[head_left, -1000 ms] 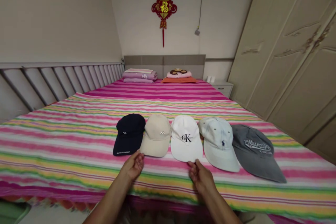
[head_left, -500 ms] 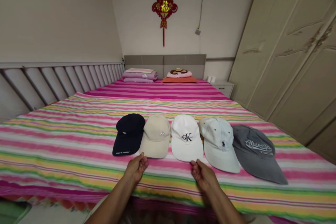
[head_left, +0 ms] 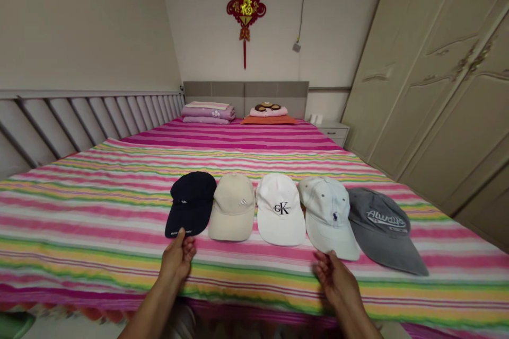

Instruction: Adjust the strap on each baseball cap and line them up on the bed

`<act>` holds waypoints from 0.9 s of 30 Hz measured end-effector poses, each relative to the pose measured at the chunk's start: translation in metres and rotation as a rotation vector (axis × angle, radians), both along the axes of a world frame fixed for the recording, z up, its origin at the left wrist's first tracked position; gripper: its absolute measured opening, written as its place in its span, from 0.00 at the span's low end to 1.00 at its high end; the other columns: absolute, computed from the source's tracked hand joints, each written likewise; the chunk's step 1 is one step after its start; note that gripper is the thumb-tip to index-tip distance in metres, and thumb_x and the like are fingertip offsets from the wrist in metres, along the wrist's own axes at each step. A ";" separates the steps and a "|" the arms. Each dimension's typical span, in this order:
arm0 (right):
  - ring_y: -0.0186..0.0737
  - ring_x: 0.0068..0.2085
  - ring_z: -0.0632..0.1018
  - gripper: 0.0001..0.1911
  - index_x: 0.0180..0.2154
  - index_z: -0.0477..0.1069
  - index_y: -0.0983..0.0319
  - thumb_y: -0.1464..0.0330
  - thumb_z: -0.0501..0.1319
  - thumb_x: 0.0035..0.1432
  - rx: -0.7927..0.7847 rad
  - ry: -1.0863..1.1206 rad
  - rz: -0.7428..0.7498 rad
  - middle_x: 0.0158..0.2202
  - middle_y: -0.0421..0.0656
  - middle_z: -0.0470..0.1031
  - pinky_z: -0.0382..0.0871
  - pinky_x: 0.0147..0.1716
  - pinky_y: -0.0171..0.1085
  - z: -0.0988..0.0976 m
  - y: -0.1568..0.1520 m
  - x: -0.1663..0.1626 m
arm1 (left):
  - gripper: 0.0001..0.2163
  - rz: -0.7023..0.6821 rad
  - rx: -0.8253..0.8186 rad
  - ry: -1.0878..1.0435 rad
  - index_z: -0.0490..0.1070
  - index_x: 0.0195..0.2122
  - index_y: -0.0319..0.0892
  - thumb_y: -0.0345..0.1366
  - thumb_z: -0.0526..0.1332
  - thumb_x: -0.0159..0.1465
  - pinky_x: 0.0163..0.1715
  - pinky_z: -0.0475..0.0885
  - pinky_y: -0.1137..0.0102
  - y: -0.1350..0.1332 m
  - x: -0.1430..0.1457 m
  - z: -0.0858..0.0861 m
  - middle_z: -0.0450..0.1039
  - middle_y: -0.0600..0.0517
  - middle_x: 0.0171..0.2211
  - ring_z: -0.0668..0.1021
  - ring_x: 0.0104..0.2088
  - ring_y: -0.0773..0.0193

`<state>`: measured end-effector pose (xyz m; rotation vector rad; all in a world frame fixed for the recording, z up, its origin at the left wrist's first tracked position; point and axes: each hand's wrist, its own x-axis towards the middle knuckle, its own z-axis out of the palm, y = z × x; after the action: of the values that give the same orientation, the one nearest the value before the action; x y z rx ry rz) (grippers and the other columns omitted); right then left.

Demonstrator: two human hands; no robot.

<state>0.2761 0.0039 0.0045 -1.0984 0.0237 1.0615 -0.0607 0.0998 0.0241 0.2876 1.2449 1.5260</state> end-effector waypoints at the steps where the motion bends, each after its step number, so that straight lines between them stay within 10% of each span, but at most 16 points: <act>1: 0.28 0.15 0.70 0.05 0.26 0.63 0.62 0.71 0.59 0.51 0.004 -0.008 -0.004 0.17 0.36 0.74 0.69 0.17 0.25 -0.001 0.001 0.002 | 0.08 0.007 0.009 -0.014 0.61 0.24 0.38 0.30 0.54 0.61 0.12 0.66 0.82 0.002 0.000 0.000 0.68 0.58 0.13 0.68 0.11 0.76; 15: 0.30 0.15 0.71 0.07 0.26 0.64 0.65 0.73 0.62 0.46 0.006 -0.082 -0.042 0.19 0.42 0.75 0.67 0.14 0.28 0.001 -0.008 0.012 | 0.10 -0.025 0.032 -0.009 0.61 0.22 0.38 0.26 0.52 0.61 0.12 0.68 0.79 0.000 -0.002 -0.008 0.66 0.57 0.12 0.68 0.11 0.73; 27: 0.27 0.11 0.68 0.08 0.22 0.59 0.62 0.78 0.56 0.48 -0.100 -0.224 -0.532 0.12 0.31 0.65 0.67 0.11 0.24 0.015 -0.027 0.096 | 0.09 -0.054 0.086 0.052 0.61 0.23 0.37 0.25 0.53 0.60 0.14 0.70 0.78 0.000 -0.004 -0.018 0.70 0.55 0.13 0.70 0.12 0.72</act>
<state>0.3722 -0.0228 0.0197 -1.2082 0.1818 0.4630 -0.0643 0.0997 0.0065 0.4168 1.2043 1.5362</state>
